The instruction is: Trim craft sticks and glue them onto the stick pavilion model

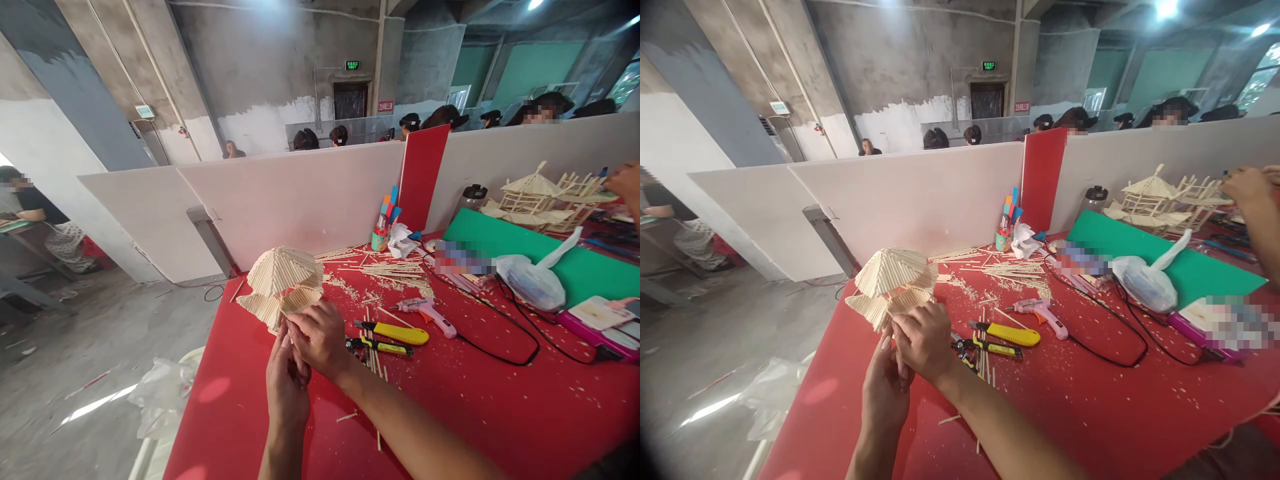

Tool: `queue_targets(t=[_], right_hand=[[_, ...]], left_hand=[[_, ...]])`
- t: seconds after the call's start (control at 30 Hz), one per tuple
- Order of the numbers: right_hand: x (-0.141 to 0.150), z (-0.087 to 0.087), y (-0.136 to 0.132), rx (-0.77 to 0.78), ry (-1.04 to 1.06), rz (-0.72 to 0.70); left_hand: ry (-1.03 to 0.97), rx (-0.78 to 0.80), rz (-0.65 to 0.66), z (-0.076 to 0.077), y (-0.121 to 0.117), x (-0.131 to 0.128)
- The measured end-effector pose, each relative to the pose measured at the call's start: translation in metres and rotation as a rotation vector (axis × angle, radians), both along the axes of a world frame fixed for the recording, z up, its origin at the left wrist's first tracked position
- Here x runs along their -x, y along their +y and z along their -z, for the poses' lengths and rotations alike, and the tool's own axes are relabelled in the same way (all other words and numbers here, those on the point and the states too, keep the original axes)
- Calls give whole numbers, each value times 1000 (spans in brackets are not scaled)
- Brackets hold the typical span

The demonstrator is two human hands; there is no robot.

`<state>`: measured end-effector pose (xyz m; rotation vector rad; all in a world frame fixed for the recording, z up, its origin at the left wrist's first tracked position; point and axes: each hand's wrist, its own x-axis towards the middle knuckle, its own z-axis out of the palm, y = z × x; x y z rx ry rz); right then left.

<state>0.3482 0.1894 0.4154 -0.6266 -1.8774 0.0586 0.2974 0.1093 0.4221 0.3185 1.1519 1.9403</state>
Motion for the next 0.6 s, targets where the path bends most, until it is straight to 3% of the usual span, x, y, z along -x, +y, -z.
queue_targets(t=[0.6], right_hand=[[-2,0,3,47,-91,-68]], left_hand=[[-3,-18,30,1,-1,1]])
